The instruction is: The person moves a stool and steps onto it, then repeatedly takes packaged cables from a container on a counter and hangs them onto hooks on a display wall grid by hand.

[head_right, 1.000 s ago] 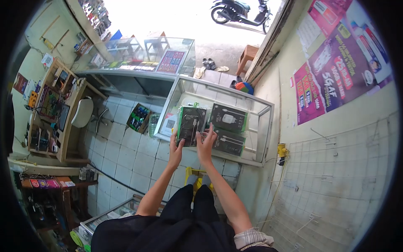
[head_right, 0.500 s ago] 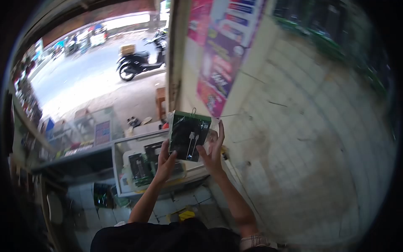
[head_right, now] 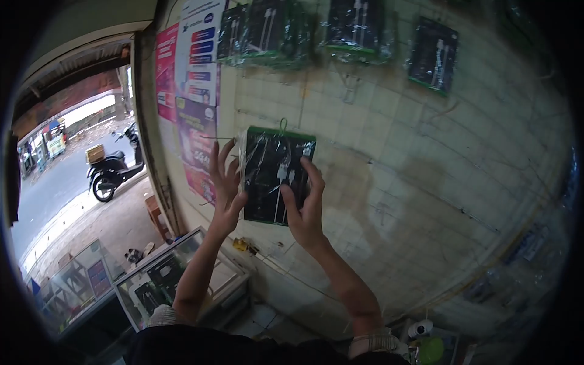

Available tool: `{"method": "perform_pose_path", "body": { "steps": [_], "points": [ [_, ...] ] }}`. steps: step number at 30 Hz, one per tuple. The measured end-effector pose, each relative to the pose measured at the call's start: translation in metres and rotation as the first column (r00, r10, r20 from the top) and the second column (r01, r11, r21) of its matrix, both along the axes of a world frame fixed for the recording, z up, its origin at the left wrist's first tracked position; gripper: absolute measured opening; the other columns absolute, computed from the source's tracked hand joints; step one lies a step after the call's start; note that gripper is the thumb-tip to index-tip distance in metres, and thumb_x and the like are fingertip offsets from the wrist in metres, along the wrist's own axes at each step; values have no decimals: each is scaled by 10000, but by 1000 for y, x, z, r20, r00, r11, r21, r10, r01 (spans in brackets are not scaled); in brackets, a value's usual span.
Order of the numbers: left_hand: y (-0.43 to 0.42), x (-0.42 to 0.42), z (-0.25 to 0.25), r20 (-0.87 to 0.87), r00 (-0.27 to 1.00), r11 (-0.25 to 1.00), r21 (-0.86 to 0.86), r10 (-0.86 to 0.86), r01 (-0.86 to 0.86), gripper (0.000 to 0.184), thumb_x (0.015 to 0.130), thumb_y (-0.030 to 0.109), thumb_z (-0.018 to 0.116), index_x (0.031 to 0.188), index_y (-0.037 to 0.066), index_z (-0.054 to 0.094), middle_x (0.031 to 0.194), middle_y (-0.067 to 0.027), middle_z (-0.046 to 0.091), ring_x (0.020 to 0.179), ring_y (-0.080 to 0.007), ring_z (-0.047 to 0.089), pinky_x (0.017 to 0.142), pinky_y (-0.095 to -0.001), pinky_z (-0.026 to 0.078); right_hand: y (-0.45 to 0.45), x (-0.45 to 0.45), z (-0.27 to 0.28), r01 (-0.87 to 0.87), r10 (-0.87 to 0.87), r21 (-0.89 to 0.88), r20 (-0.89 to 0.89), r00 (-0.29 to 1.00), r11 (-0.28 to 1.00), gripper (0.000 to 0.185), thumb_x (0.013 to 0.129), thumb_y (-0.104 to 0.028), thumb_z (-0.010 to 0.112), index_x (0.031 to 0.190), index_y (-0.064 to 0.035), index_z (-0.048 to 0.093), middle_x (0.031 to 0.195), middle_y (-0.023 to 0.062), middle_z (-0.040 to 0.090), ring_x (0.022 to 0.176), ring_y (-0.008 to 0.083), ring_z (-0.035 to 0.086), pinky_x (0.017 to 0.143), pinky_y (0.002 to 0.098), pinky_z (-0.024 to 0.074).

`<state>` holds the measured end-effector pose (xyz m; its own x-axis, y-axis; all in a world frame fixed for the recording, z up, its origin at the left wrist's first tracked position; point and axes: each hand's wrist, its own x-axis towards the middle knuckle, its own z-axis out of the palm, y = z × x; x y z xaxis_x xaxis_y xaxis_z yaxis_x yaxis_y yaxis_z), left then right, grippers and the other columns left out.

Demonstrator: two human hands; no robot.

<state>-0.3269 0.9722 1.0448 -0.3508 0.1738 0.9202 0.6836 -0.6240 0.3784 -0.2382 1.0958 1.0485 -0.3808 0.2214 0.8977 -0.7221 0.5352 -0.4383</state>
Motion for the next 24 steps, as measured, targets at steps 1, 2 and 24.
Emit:
{"method": "perform_pose_path", "body": {
  "steps": [1,2,24],
  "points": [
    [9,4,12,-4,997,997,-5,-71,71,865,777,260,578,1378,96,-23,1405,-168,99,1254,-316,254,1017,-448,198,-1,7,15,-27,26,-29,-61,998,999,504,857,-58,509,1288,-26,249,1240,139,319,1131,205,377,951,305,314],
    [19,10,21,-4,990,990,-11,-142,142,831,795,214,561,1377,82,-17,1406,-169,100,1266,-309,232,1028,-433,184,4,13,27,-9,8,-18,-65,998,1000,504,857,-58,509,1288,-26,249,1240,139,319,1131,205,377,951,305,314],
    [133,113,256,-400,915,976,168,-61,138,507,817,95,421,1314,86,320,1145,-167,394,1032,-266,396,959,-329,269,69,129,268,790,-580,220,-573,579,572,437,793,-132,592,1206,-143,452,1034,135,451,936,252,510,839,321,402]
  ]
}}
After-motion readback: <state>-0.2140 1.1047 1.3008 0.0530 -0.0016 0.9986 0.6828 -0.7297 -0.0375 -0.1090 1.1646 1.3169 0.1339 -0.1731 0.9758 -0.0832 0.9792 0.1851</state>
